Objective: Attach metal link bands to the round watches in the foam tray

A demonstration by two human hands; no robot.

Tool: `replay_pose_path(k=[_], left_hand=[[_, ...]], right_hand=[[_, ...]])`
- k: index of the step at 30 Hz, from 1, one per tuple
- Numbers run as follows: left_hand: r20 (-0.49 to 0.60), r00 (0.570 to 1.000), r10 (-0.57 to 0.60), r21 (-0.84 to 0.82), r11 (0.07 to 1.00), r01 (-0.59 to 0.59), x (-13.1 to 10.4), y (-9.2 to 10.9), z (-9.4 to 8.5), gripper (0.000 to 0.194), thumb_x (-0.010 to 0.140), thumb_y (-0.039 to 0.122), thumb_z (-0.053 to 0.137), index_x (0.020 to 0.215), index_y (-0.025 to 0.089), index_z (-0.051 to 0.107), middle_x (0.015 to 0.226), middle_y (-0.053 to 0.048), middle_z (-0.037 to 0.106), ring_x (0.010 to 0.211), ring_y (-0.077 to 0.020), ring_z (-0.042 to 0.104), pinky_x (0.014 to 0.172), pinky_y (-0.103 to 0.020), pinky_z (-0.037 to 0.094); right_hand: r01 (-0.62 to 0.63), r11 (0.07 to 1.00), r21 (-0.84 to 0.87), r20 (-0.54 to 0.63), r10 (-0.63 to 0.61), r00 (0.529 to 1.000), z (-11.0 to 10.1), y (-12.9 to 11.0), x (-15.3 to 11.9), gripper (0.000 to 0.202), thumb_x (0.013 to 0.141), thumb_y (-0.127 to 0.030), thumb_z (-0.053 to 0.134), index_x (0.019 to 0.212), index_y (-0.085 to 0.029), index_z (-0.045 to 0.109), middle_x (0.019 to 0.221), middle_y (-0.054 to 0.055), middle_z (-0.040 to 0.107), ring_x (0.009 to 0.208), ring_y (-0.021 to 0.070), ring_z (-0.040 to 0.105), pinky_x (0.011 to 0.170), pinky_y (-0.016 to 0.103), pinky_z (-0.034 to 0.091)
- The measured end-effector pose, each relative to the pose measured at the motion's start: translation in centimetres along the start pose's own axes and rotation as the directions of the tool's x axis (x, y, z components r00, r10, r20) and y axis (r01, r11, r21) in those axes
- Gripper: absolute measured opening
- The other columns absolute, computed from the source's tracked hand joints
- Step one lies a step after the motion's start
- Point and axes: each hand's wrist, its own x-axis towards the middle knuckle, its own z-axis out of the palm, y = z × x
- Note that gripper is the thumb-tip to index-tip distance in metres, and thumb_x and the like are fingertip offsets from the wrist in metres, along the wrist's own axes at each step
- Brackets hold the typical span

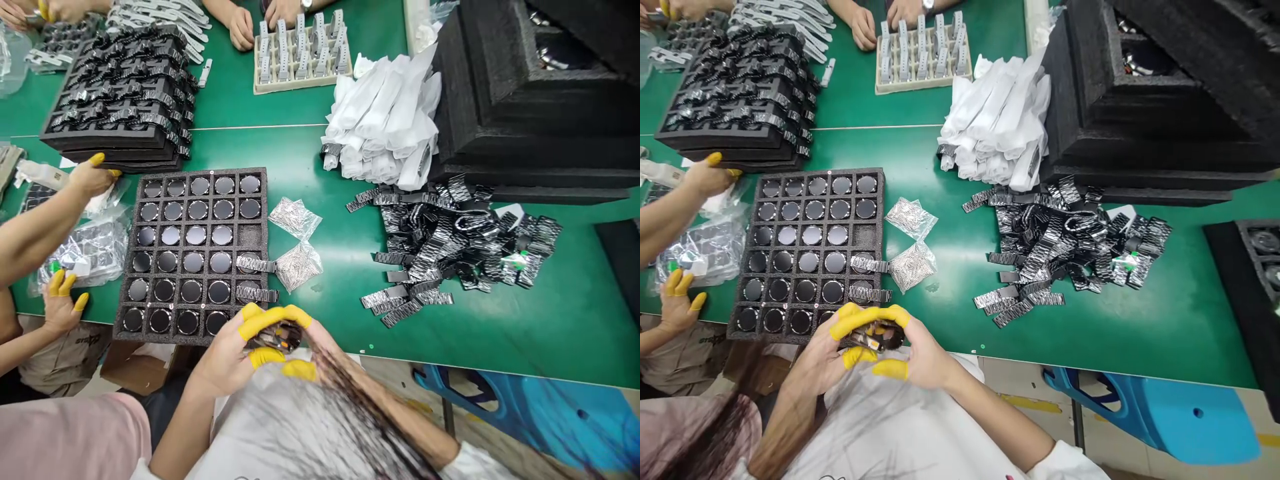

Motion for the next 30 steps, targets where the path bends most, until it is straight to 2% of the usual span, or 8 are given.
replay_pose_path(k=[5, 8, 11, 14, 17, 21, 25, 30], left_hand=[[0.105, 0.976, 0.193, 0.459, 0.861, -0.219, 2.0, -0.9, -3.5, 0.03, 0.104, 0.031, 0.063, 0.131, 0.04, 0.074, 0.113, -0.008, 0.067, 0.102, -0.0257, 0.072, 0.088, -0.046, 0.068], [0.171, 0.956, 0.239, 0.555, 0.778, -0.294, 3.8, -0.7, -4.9, 0.031, 0.103, 0.022, 0.062, 0.128, 0.035, 0.076, 0.128, -0.007, 0.067, 0.108, -0.0214, 0.071, 0.095, -0.041, 0.065], [0.21, 0.92, 0.33, 0.629, 0.675, -0.386, 6.9, -0.4, -6.1, 0.032, 0.103, 0.014, 0.059, 0.121, 0.031, 0.078, 0.133, -0.006, 0.068, 0.109, -0.0182, 0.07, 0.097, -0.036, 0.062], [0.22, 0.862, 0.457, 0.711, 0.53, -0.463, 10.8, -0.6, -7.9, 0.034, 0.103, 0.009, 0.056, 0.12, 0.029, 0.079, 0.128, -0.006, 0.072, 0.11, -0.0193, 0.068, 0.096, -0.036, 0.061], [0.186, 0.887, 0.422, 0.803, 0.455, -0.385, 14.1, -1.3, -9.9, 0.037, 0.103, 0.008, 0.052, 0.124, 0.025, 0.078, 0.132, -0.009, 0.073, 0.116, -0.0235, 0.065, 0.101, -0.044, 0.06], [0.144, 0.957, 0.251, 0.863, 0.441, -0.245, 14.9, -2.5, -11.2, 0.039, 0.103, 0.009, 0.051, 0.134, 0.018, 0.073, 0.139, -0.013, 0.072, 0.129, -0.028, 0.061, 0.115, -0.053, 0.054], [0.144, 0.969, 0.199, 0.87, 0.442, -0.219, 13.3, -3.7, -10.4, 0.037, 0.106, 0.024, 0.055, 0.141, 0.016, 0.067, 0.15, -0.015, 0.066, 0.14, -0.0305, 0.057, 0.121, -0.056, 0.049], [0.086, 0.984, 0.156, 0.908, 0.394, -0.142, 12.0, -4.4, -9.4, 0.044, 0.105, 0.033, 0.059, 0.147, 0.02, 0.062, 0.156, -0.016, 0.062, 0.153, -0.0383, 0.046, 0.123, -0.066, 0.042]], right_hand=[[-0.008, 0.962, -0.272, -0.007, 0.006, 1.0, -1.5, -0.6, 1.3, 0.035, 0.1, -0.027, 0.065, 0.135, -0.034, 0.068, 0.126, 0.009, 0.068, 0.12, 0.0288, 0.062, 0.108, 0.05, 0.052], [-0.1, 0.984, -0.15, 0.099, 0.116, 0.988, -3.5, -0.8, 3.2, 0.042, 0.096, -0.034, 0.073, 0.136, -0.027, 0.066, 0.125, 0.008, 0.069, 0.112, 0.0244, 0.064, 0.098, 0.041, 0.057], [-0.248, 0.966, 0.072, 0.205, 0.229, 0.952, -5.5, -1.2, 6.4, 0.042, 0.096, -0.05, 0.073, 0.126, -0.022, 0.067, 0.101, 0.004, 0.069, 0.085, 0.0183, 0.065, 0.074, 0.031, 0.056], [-0.221, 0.971, 0.094, 0.093, 0.212, 0.973, -6.8, -1.6, 10.8, 0.036, 0.1, -0.052, 0.065, 0.122, -0.023, 0.065, 0.092, 0.0, 0.063, 0.069, 0.0145, 0.056, 0.06, 0.027, 0.048], [-0.07, 0.972, -0.225, -0.037, 0.064, 0.997, -7.4, -1.6, 15.7, 0.024, 0.1, -0.037, 0.06, 0.116, -0.02, 0.064, 0.093, 0.001, 0.063, 0.071, 0.0147, 0.053, 0.062, 0.027, 0.046], [0.017, 0.785, -0.619, 0.009, -0.015, 1.0, -8.0, -0.8, 20.2, 0.012, 0.097, -0.021, 0.057, 0.093, -0.017, 0.067, 0.084, 0.002, 0.064, 0.078, 0.018, 0.055, 0.072, 0.03, 0.046], [0.051, 0.73, -0.682, 0.033, -0.039, 0.999, -7.7, -0.3, 20.8, 0.015, 0.097, -0.016, 0.058, 0.091, -0.017, 0.071, 0.087, 0.004, 0.069, 0.083, 0.0207, 0.059, 0.08, 0.033, 0.046], [0.097, 0.631, -0.769, 0.051, -0.091, 0.995, -7.9, -1.1, 18.8, 0.018, 0.104, -0.022, 0.061, 0.116, -0.017, 0.074, 0.115, 0.012, 0.072, 0.108, 0.0253, 0.064, 0.098, 0.038, 0.049]])
